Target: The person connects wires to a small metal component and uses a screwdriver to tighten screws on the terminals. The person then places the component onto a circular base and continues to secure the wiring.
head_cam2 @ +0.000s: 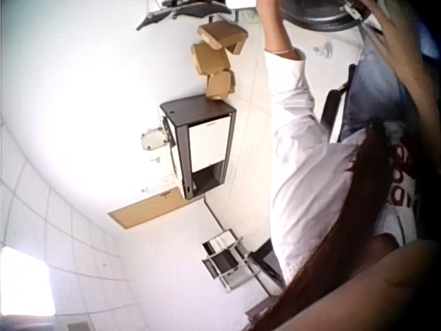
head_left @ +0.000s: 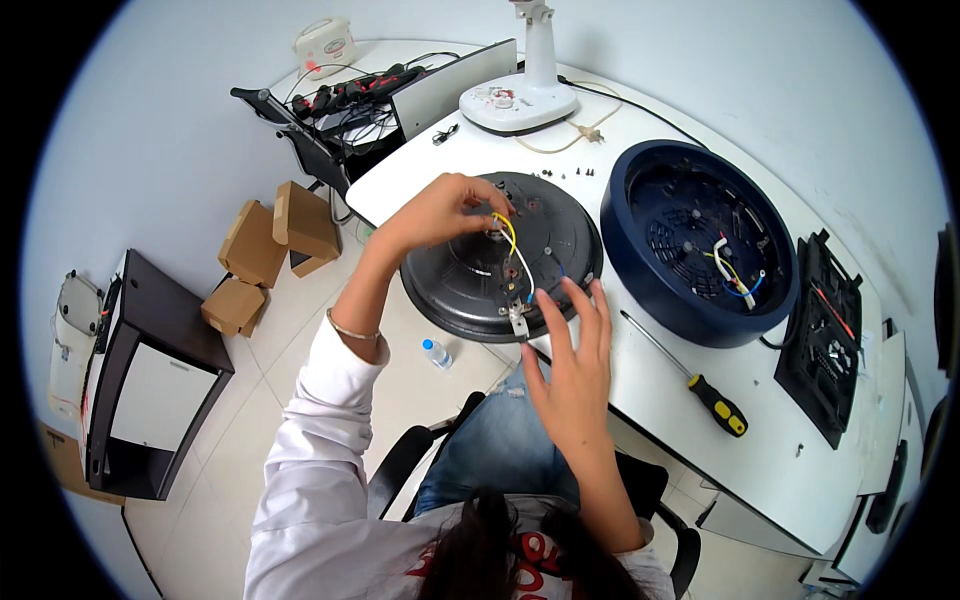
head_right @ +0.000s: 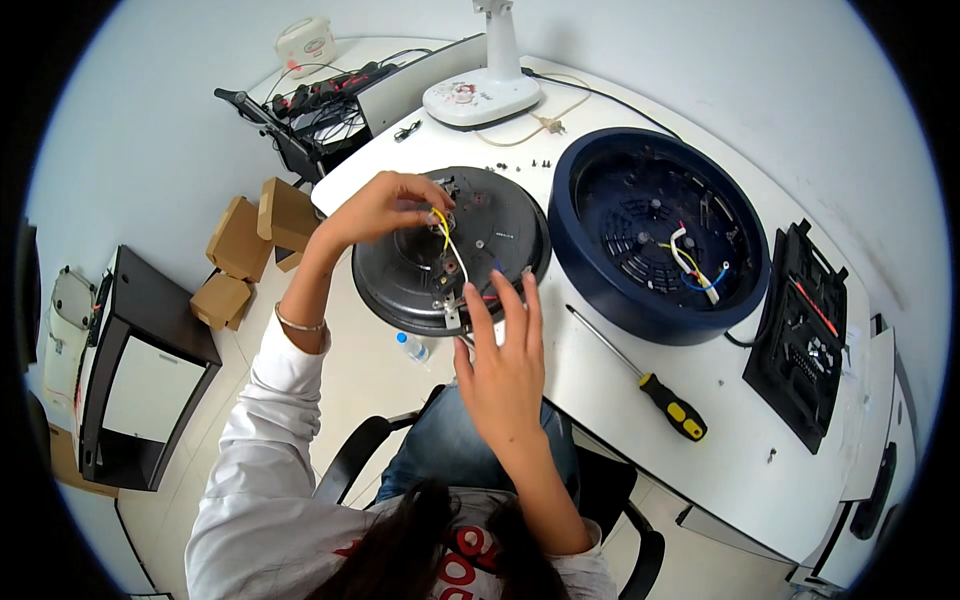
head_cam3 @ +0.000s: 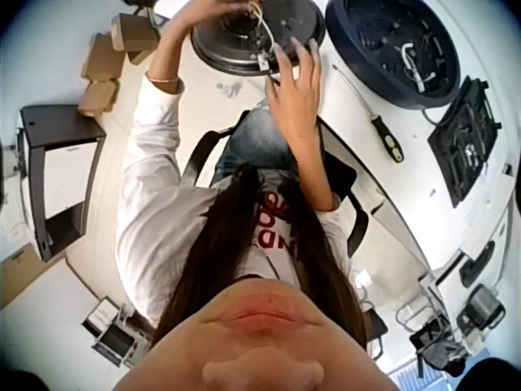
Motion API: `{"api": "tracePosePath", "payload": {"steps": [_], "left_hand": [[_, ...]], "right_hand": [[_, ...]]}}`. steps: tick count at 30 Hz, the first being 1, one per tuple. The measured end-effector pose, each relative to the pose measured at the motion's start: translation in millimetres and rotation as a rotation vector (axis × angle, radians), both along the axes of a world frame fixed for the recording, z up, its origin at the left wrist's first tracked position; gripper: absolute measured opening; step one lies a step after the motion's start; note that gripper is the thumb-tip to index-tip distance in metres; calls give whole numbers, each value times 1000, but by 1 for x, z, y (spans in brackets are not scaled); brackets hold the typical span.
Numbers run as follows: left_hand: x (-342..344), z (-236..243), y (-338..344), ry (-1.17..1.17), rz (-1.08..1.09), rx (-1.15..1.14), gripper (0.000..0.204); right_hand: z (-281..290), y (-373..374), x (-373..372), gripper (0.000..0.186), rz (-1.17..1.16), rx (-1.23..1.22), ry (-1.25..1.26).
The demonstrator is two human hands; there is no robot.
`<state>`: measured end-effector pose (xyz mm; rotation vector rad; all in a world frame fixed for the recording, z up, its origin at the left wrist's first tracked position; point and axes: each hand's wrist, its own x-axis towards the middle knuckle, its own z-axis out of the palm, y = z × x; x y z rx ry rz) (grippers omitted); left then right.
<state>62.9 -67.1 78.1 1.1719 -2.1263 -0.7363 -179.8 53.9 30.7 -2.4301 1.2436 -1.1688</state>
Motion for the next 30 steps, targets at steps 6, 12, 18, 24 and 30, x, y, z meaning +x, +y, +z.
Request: {"api": "tracePosePath", "payload": {"steps": [6,12,18,24,30], "left_hand": [[-2,-3,8,101,152,31,12],[-8,1,10,42,241,-122,18],[-14,-6,5,26,300,-236,20],[-14,-4,2,-28,335,-219,19],[-7,-1,6,65,200,-156,13]], "right_hand": [[1,-9,9,53,97,-22,21],[7,-15,10,52,116,-66,84],[9,-18,9,39,114,-22,153],[9,-21,2,28,91,61,-5],[5,-26,1,24,102,-47,-88]]}}
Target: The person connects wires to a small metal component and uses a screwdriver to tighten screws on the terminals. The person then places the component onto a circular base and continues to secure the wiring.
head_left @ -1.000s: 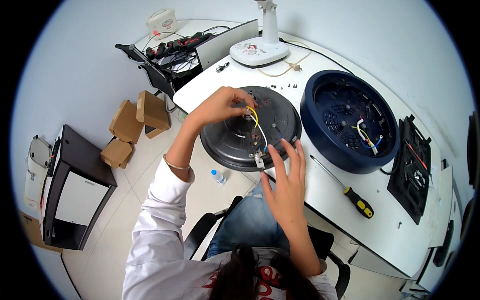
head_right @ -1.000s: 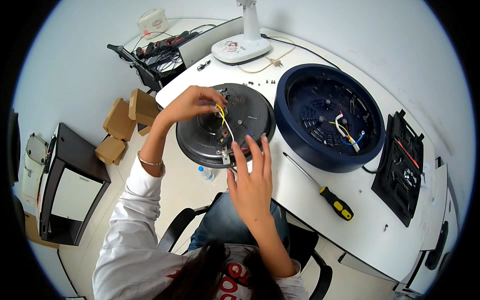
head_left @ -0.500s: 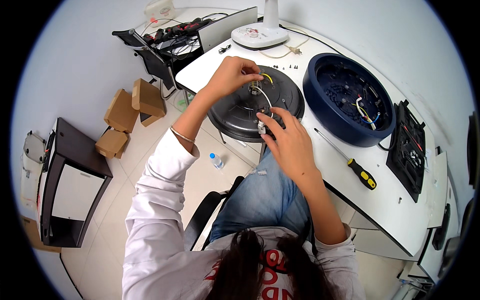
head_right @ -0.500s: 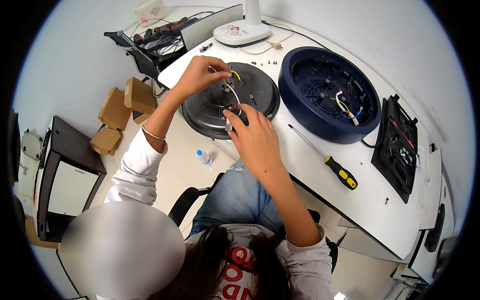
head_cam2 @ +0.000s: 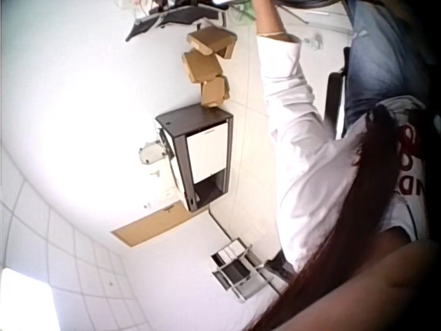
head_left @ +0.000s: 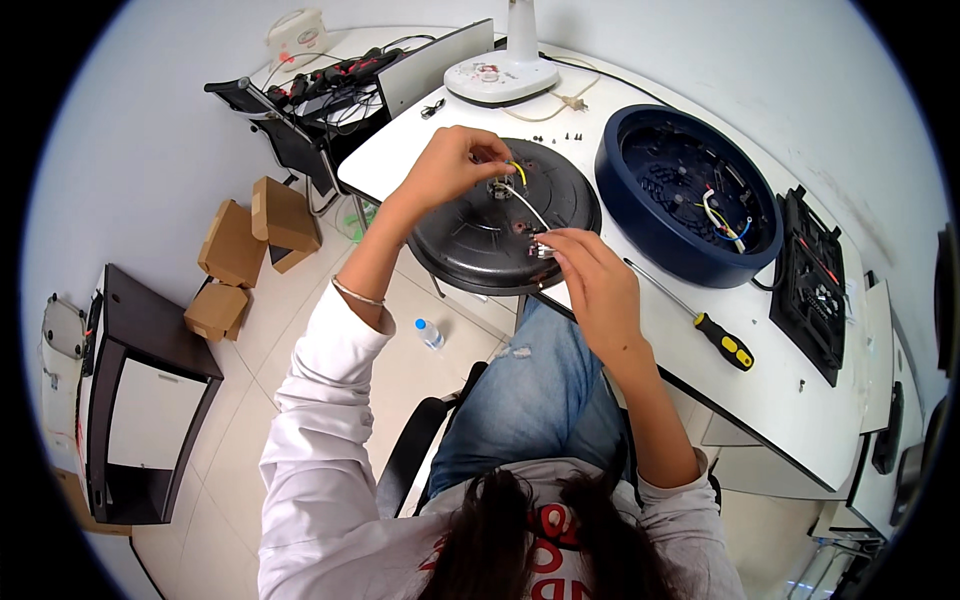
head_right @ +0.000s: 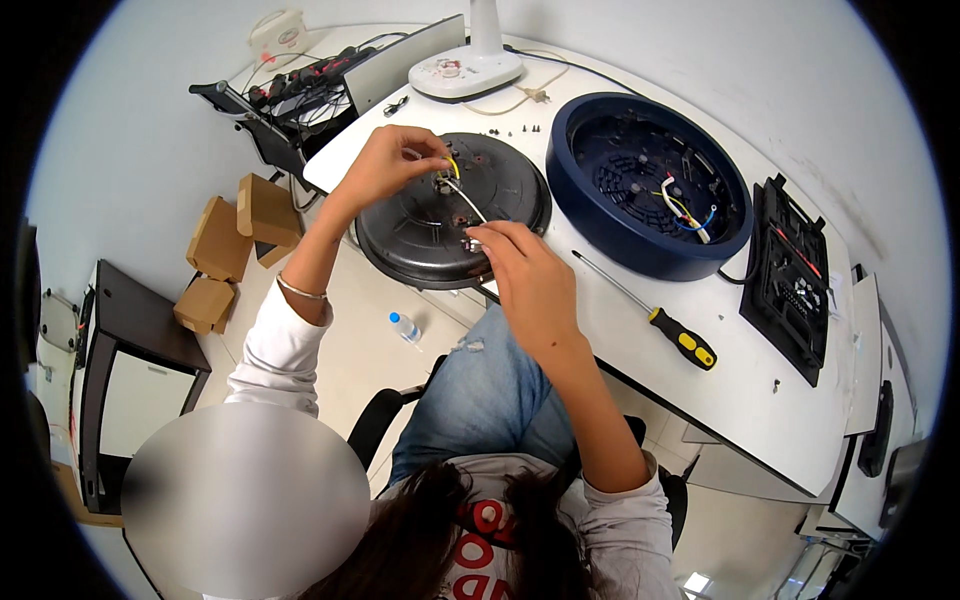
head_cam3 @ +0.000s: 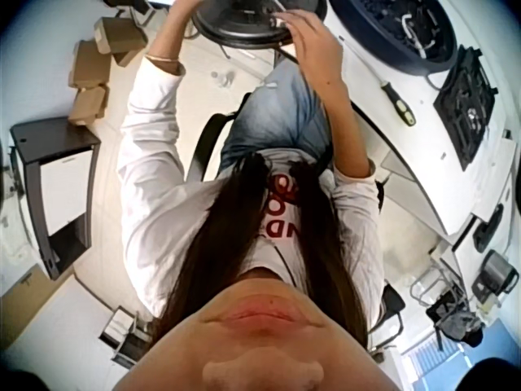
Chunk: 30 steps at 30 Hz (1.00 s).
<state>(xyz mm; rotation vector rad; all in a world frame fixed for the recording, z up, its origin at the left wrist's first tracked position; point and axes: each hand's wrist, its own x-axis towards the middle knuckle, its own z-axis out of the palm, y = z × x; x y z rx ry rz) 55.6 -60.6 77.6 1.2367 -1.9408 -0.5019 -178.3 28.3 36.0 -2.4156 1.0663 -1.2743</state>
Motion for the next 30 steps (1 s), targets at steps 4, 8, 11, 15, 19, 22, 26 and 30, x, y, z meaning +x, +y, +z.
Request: {"api": "tracePosePath", "payload": {"steps": [4,8,11,15,19,22,26,30], "left_hand": [[2,-1,12,5,-61,15,12],[-2,-3,23,-40,-61,-31,14],[-4,-6,33,-169,-12,-120,16],[-6,-12,45,-308,-2,-207,19],[-5,-18,53,-272,-14,-279,24],[-4,-23,53,-256,-15,-322,25],[-5,-30,53,-211,-50,-350,26],[-13,-36,53,-214,-33,-396,23]], "right_hand": [[-3,-5,-5,24,-9,-140,48],[-9,-7,-11,23,-21,-196,90],[-15,-5,-13,21,-8,-203,70],[-20,-1,-14,18,-44,-206,74],[-20,-3,-10,16,-74,-212,10],[-17,-8,-4,16,-119,-115,-127],[-13,-16,2,18,-144,33,-235],[-11,-21,6,17,-146,62,-227]]}}
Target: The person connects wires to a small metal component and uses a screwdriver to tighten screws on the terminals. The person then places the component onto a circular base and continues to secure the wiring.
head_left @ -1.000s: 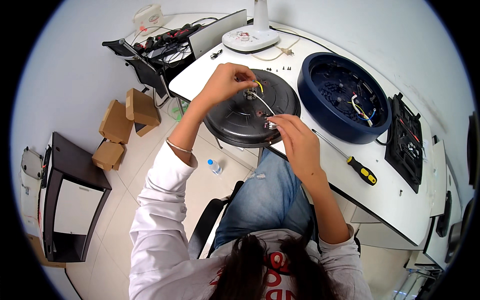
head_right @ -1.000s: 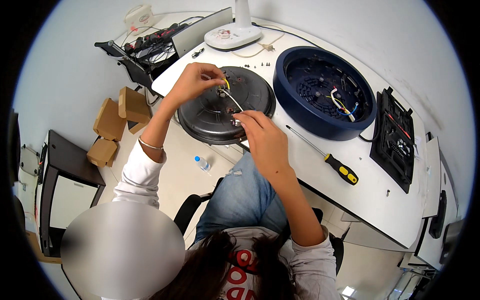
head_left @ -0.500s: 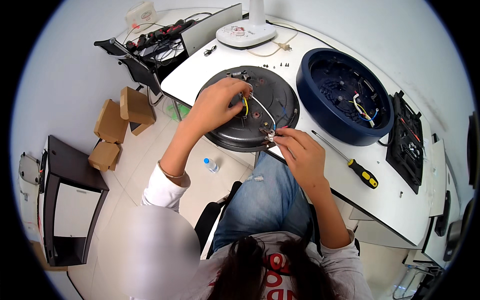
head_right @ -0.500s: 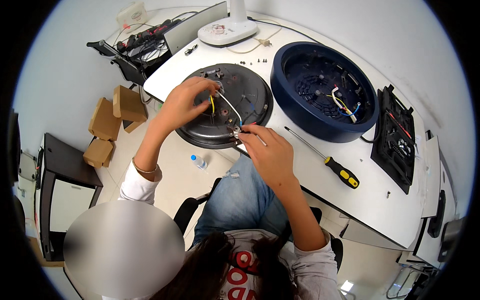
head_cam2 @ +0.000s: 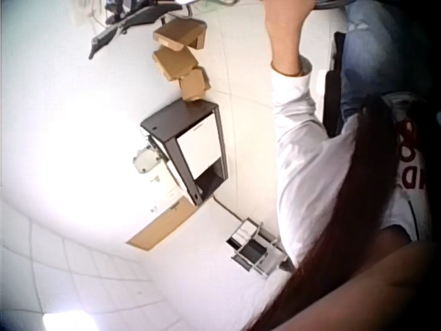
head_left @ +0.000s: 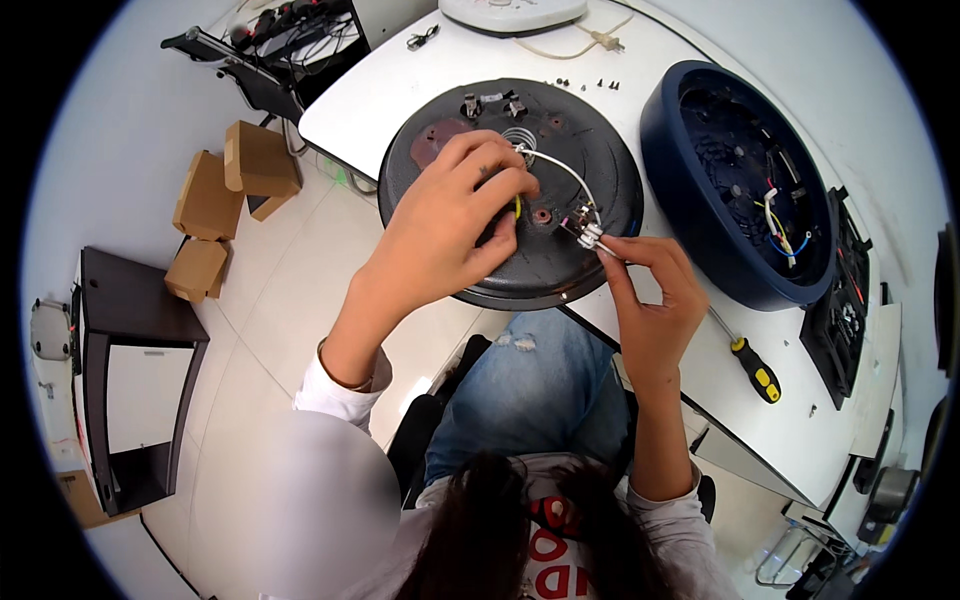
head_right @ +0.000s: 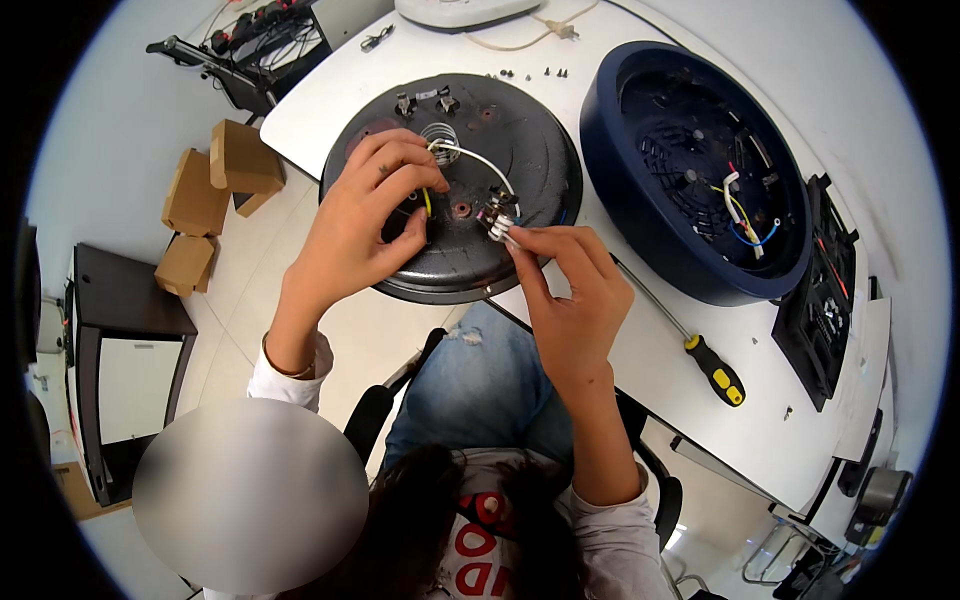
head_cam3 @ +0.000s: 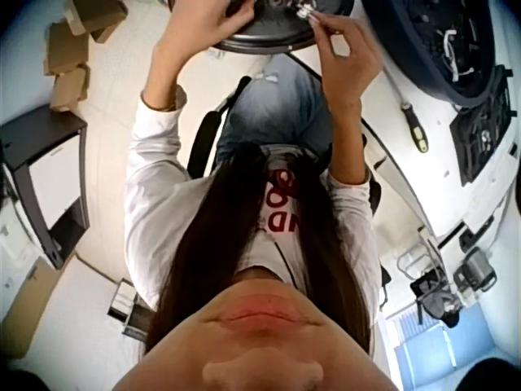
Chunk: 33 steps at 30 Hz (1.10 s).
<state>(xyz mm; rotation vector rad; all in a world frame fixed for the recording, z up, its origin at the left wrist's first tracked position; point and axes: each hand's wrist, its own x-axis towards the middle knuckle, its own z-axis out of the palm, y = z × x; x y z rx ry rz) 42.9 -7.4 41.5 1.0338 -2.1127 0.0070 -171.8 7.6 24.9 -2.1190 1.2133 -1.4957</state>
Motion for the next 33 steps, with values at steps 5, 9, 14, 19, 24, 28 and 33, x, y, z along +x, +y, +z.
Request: {"api": "tracePosePath", "payload": {"steps": [5,9,14,19,24,28,33], "left_hand": [[2,-3,4,46,15,72,25],[5,-7,7,202,33,146,23],[-1,-14,8,217,75,96,23],[-1,-14,9,182,101,85,24],[-3,-16,9,176,118,63,25],[-3,-17,8,185,108,57,25],[-3,-18,8,184,118,40,26]], "right_hand": [[3,-5,4,17,-33,36,18],[-1,-4,11,17,-52,-86,112],[-12,-4,19,18,-27,-182,140],[-14,-3,18,19,-16,-128,161],[-14,-1,18,19,0,-106,168],[-15,-2,19,19,2,-123,184],[-17,-4,20,21,14,-145,199]]}}
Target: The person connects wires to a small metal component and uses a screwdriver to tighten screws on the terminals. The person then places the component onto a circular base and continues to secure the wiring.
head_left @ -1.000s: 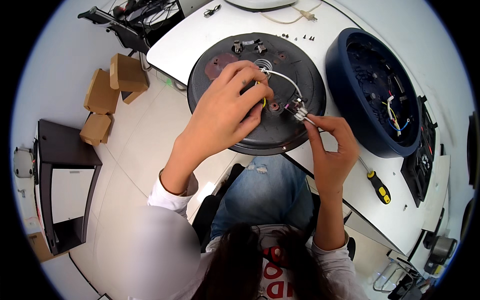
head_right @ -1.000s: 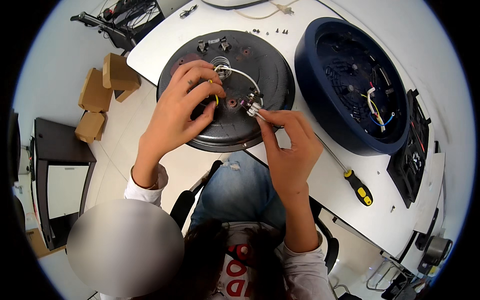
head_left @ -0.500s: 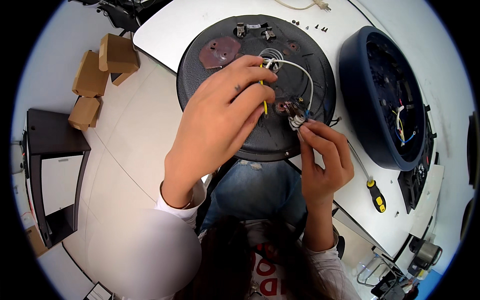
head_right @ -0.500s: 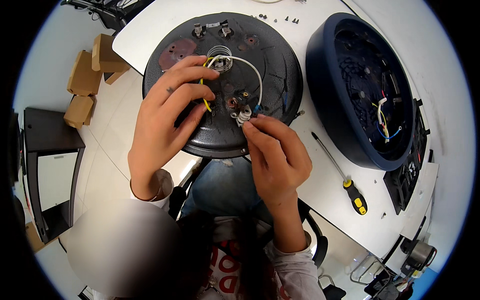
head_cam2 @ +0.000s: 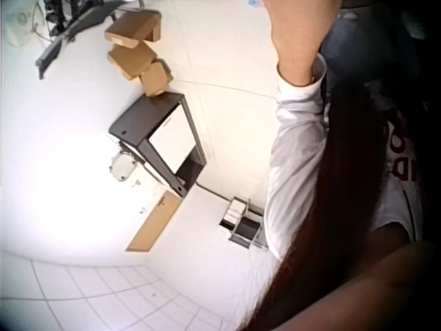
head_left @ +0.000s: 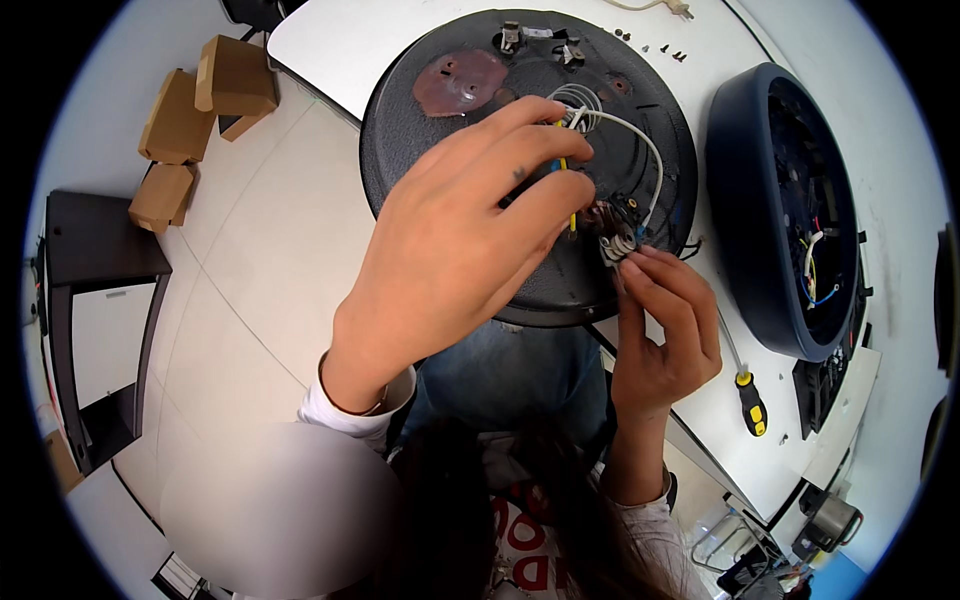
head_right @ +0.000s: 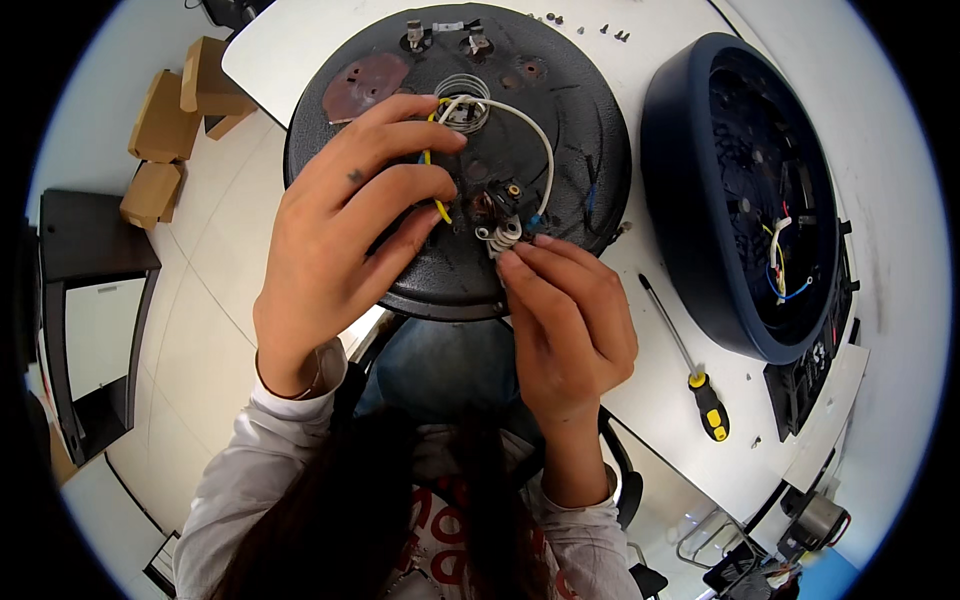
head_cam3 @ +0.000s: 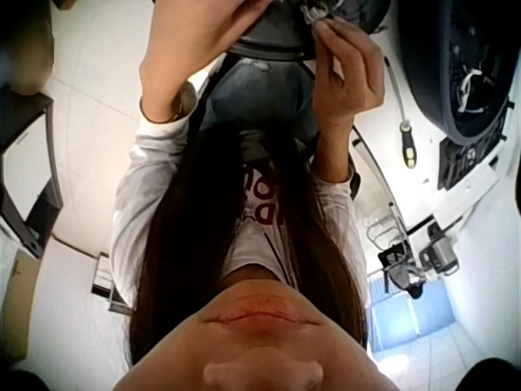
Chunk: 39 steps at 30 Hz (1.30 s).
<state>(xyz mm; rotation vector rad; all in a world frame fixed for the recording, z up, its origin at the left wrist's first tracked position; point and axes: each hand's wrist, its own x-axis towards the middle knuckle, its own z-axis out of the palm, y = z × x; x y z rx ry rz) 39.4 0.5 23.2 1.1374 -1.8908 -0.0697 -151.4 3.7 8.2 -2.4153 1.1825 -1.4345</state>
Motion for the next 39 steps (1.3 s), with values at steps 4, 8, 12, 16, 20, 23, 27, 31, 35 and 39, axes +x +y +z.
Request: {"api": "tracePosePath", "payload": {"steps": [4,8,12,16,20,23,27,31,35,39], "left_hand": [[0,0,0,0,0,15,27],[0,2,1,-17,5,24,27],[-1,2,2,-26,21,31,27],[-1,2,2,3,9,44,27],[-2,4,2,-19,13,33,25],[-3,7,5,-59,25,42,24],[-6,10,7,-97,48,39,23],[-9,11,8,-86,21,60,22],[-10,11,7,-110,37,53,20],[-12,10,7,-92,36,53,19]], "right_hand": [[-1,-2,-1,24,4,-10,117],[-1,-1,-2,25,20,55,109],[0,2,-1,28,23,74,105],[4,2,0,30,37,93,109],[11,4,1,29,-7,151,129],[14,7,4,28,-51,196,147],[12,9,8,26,-54,197,130],[8,6,4,23,-36,117,105],[8,6,0,21,2,116,81],[17,6,-7,24,-52,84,-7]]}}
